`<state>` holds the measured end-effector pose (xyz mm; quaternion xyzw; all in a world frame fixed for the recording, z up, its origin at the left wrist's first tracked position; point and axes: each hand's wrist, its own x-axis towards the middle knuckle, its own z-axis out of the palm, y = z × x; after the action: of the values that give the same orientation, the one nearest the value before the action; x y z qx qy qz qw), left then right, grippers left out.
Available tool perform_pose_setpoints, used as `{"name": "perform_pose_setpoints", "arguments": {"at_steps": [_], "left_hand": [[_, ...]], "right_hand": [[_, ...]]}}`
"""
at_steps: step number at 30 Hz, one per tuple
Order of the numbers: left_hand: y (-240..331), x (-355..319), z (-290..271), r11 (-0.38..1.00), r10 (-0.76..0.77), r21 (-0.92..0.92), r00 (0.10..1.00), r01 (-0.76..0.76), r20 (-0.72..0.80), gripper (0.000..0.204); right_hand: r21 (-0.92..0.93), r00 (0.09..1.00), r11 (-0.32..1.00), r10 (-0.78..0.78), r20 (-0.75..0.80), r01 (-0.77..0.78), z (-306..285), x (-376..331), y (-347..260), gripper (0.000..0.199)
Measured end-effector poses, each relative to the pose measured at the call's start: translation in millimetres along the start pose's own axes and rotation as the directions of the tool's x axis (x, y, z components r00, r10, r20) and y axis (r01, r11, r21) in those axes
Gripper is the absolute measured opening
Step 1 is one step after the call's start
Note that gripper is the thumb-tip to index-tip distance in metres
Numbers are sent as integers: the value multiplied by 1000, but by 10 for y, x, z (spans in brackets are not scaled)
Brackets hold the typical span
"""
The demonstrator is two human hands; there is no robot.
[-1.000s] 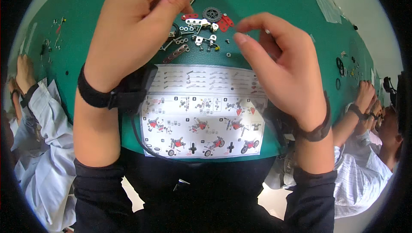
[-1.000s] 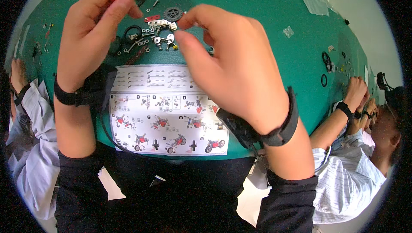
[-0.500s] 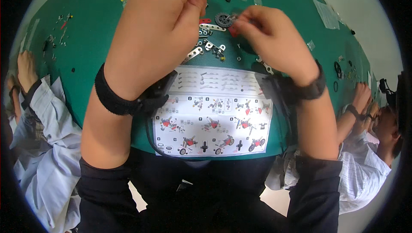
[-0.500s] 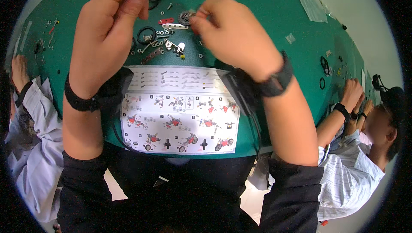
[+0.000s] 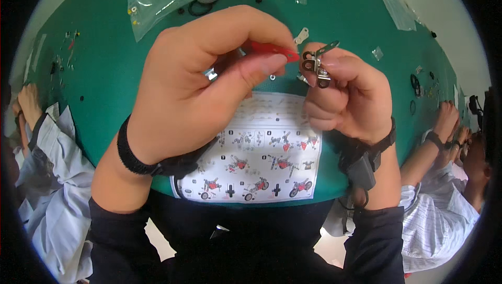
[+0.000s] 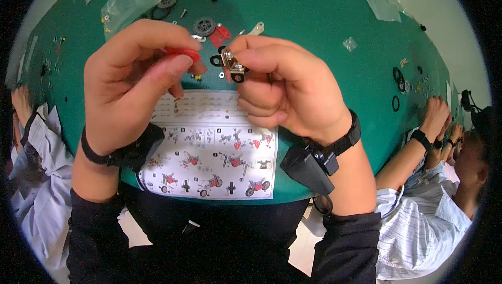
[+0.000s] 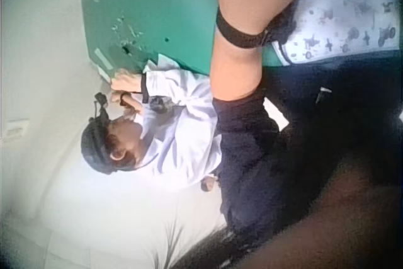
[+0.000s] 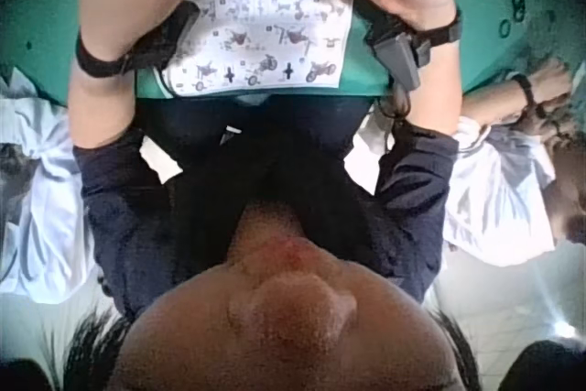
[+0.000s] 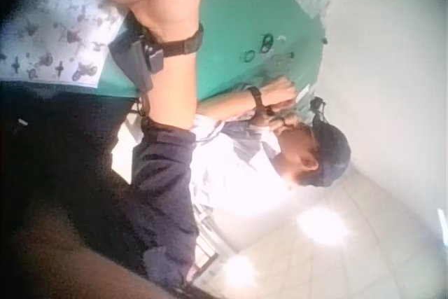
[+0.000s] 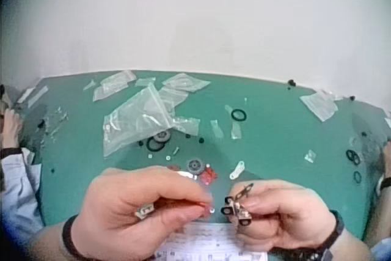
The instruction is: Assembling a small toy motorcycle model using parts, screws, and a wrench following printed instructions.
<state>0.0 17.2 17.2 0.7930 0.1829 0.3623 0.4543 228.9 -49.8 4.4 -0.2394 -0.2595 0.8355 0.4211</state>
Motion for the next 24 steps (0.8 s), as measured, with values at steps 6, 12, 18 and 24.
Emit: {"name": "perform_pose_setpoints", "arguments": {"at_steps": [6,12,18,24], "left_hand": [[100,-81,98,969,-235,-63,971,237,40,21],[99,-81,153,891,-358,-250,925,378,123,18],[153,-57,96,822,-412,-337,888,459,204,15],[-60,-75,235,857,-421,-274,899,437,119,14]], "right_hand": [[-32,994,999,-21,-108,18,30,-35,57,21],[-168,981,986,-44,-188,12,183,-98,40,21],[-178,985,982,-82,-153,54,196,-80,114,20],[-280,909,952,-222,-353,124,234,24,215,20]]}}
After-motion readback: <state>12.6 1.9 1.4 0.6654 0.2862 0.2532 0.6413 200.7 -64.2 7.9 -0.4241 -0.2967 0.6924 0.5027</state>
